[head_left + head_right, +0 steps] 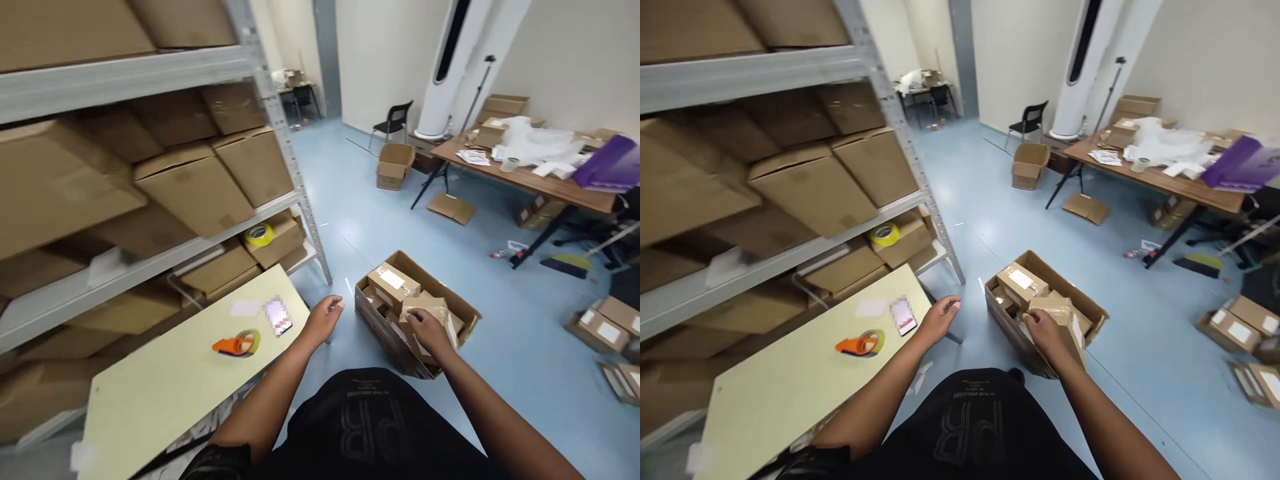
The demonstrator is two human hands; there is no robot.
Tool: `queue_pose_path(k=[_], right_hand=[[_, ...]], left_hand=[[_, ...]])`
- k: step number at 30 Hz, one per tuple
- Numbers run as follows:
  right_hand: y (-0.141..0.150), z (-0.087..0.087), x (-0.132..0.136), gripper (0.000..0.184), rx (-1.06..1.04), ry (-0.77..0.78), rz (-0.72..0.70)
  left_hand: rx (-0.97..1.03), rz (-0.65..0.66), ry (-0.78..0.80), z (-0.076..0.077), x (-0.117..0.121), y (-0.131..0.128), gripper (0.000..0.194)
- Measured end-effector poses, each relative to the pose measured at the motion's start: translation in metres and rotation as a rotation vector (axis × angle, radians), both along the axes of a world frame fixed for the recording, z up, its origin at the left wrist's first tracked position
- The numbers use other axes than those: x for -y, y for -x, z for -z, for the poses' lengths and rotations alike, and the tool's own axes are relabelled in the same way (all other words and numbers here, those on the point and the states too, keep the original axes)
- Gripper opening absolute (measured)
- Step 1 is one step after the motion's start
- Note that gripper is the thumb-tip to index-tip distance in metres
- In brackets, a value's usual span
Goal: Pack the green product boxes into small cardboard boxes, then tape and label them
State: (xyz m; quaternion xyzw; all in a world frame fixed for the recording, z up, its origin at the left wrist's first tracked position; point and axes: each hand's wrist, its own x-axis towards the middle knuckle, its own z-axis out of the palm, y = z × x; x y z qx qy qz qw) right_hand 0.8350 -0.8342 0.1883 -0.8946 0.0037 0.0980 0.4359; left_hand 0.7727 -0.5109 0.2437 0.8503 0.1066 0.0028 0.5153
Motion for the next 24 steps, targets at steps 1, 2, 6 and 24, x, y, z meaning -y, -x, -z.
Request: queue_pose_path(k=[1,2,6,24], right_hand=[[0.005,-0.002,-0.017,0.034,0.002,0.001,-0.029],[0.011,-0.003,-0.034,0.036,0.003,-0.003,-0.058],[0.045,-0.005,-0.113,0.041,-0.006,-0.038,-0.164],[0.129,-0.018,-0.413,0.040,-0.041,-0.078,-0.811]], left_hand=[[0.001,-0.026,0.010,0.000,-0.014,0.019,0.041],[0.001,-0.048,0.021,0.000,-0.029,0.038,0.041],[-0.020,-0.141,0.052,0.001,-0.088,0.121,0.040],[0.037,-0.901,0.097,0.001,-0.243,0.385,0.035]])
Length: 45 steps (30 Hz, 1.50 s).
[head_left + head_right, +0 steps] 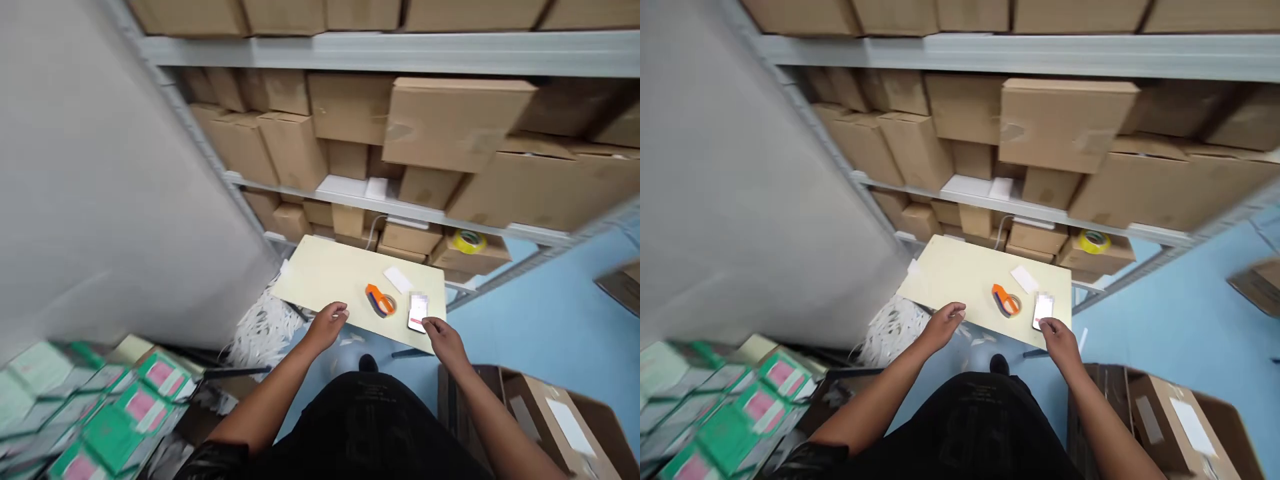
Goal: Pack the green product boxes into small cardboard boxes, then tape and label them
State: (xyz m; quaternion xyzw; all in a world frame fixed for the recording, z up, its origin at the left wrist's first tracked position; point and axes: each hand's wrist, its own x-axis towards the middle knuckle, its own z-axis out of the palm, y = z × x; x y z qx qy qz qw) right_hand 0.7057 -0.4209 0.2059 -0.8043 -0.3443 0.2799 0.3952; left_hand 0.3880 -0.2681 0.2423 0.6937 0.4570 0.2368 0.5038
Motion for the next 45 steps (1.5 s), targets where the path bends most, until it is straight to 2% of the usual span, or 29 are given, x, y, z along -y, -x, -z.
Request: queue_pose_path(k=[5,9,12,16,20,24,32,36,40,45], right_hand=[[0.010,0.001,-0.101,0.037,-0.050,0.065,-0.266],[0.036,0.007,-0.171,0.035,-0.061,0.067,-0.485],[0.067,0.014,-0.203,0.037,-0.083,0.053,-0.653],[0.123,0.015,-0.224,0.039,-0.065,0.090,-0.876],[0.194,0.007,-0.231,0.038,-0.046,0.080,-1.058],[0.272,0.004,-0.225,0.038,-0.030,0.032,-1.170],[0.431,0.006,-0.174,0.041,0.061,-0.031,-1.289],[0.503,0.004,-0.149,0.042,0.106,-0.072,-1.401],[0.563,0.004,-0.142,0.041,0.135,-0.065,-1.514],[0.629,0.007,-0.152,0.038,0.153,-0.006,-1.653]], left_hand=[[-0.024,-0.309,0.005,0.003,-0.001,0.043,0.038],[-0.061,-0.555,-0.001,0.008,0.011,0.072,0.041],[-0.079,-0.710,-0.009,0.011,0.032,0.091,0.043],[-0.074,-0.887,-0.005,0.009,0.068,0.125,0.043],[-0.076,-1.045,-0.021,0.007,0.110,0.177,0.043],[-0.062,-1.152,-0.012,0.012,0.148,0.240,0.044],[-0.007,-1.244,-0.025,0.036,0.216,0.374,0.043],[-0.039,-1.283,0.035,0.041,0.251,0.428,0.046],[-0.084,-1.368,0.102,0.047,0.272,0.471,0.044],[-0.250,-1.487,0.205,0.071,0.276,0.510,0.049]])
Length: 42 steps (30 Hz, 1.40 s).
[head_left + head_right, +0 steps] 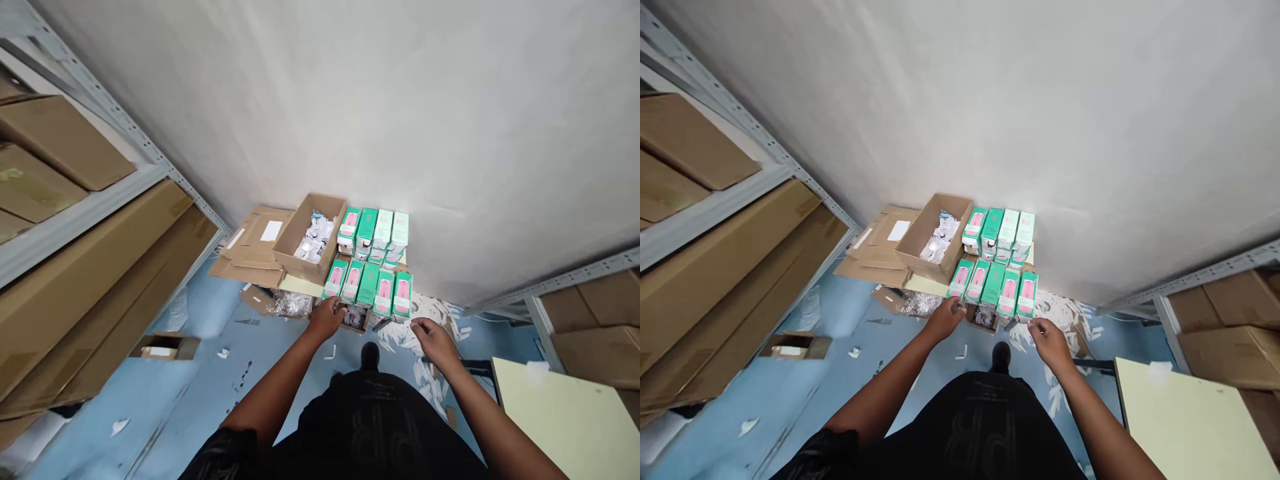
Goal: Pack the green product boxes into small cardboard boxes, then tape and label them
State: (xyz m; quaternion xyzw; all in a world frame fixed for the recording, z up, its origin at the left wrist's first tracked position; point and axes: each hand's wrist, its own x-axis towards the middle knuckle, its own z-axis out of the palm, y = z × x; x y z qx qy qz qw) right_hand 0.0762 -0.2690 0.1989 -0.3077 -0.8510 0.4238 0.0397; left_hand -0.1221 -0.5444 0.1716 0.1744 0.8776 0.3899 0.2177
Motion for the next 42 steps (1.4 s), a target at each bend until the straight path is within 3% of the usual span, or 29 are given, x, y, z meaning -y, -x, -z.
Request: queue_pose_path(k=[8,12,17,21,27,35,38,42], right_hand=[[0.106,0.030,-0.046,0.037,-0.007,0.081,-0.195],[0.148,0.034,-0.069,0.035,0.033,0.090,-0.284],[0.172,0.027,-0.087,0.035,0.057,0.085,-0.329],[0.175,0.032,-0.090,0.034,0.081,0.093,-0.325],[0.179,0.048,-0.075,0.032,0.079,0.170,-0.323],[0.211,0.064,-0.036,0.043,0.101,0.428,-0.389],[0.224,0.058,-0.021,0.052,0.165,0.629,-0.339],[0.226,0.030,0.006,0.060,0.103,0.956,-0.338]], left_hand=[[-0.096,-0.052,0.270,0.036,-0.022,0.042,0.068],[-0.047,-0.073,0.460,0.062,-0.039,0.054,0.081],[-0.063,-0.099,0.486,0.091,-0.049,0.062,0.084],[-0.087,-0.114,0.411,0.098,-0.047,0.069,0.079],[-0.108,-0.195,0.215,0.078,-0.028,0.072,0.073],[0.015,-0.370,-0.041,0.018,-0.007,0.050,0.068],[0.060,-0.425,-0.122,-0.010,-0.011,0.039,0.067],[0.072,-0.406,-0.212,-0.040,-0.020,0.026,0.067]])
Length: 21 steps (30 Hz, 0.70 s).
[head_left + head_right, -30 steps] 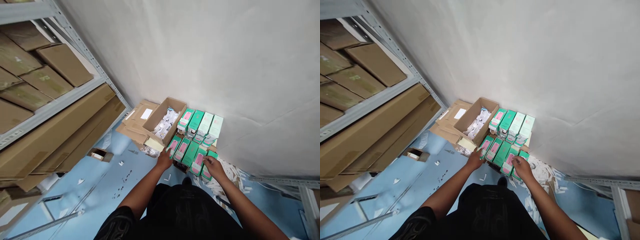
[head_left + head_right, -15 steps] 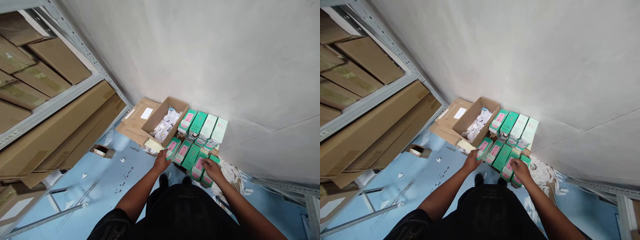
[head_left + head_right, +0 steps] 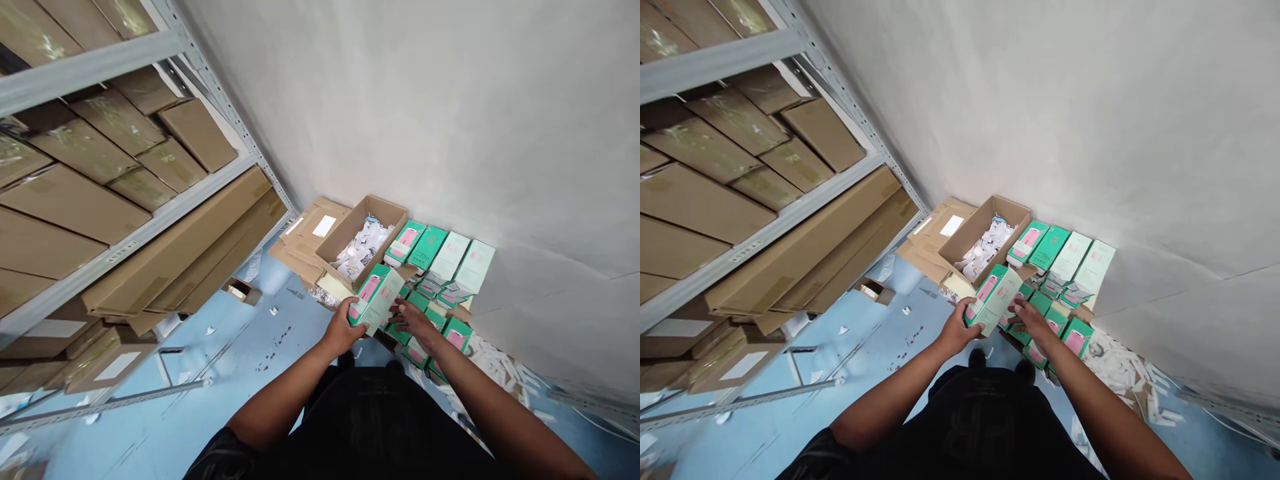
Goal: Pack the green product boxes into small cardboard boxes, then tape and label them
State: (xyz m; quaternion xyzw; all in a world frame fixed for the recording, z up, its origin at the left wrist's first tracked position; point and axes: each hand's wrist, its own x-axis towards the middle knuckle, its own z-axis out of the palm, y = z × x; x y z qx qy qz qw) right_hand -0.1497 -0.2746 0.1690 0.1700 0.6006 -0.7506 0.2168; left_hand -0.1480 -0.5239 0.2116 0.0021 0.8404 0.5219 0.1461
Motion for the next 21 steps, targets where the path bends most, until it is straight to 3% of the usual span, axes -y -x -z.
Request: queue_pose_path(k=[3,9,13,18,21], right_hand=[[-0.008,-0.022,0.027,0.051,-0.048,0.086,0.092],[-0.015,-0.045,0.073,0.043,0.016,-0.060,0.514],[-0.022,-0.054,0.093,0.047,0.044,-0.109,0.677],[-0.054,-0.067,0.104,0.047,-0.065,-0.162,0.872],[-0.085,-0.074,0.099,0.048,-0.115,-0.184,0.998]], left_hand=[[-0.092,0.065,0.010,-0.008,-0.005,-0.002,0.070],[-0.361,0.326,0.006,-0.005,-0.008,0.018,0.065],[-0.415,0.492,0.004,-0.004,0.004,0.026,0.063],[-0.351,0.721,-0.140,-0.002,0.023,0.025,0.077],[-0.145,0.687,-0.300,0.002,0.016,0.020,0.074]])
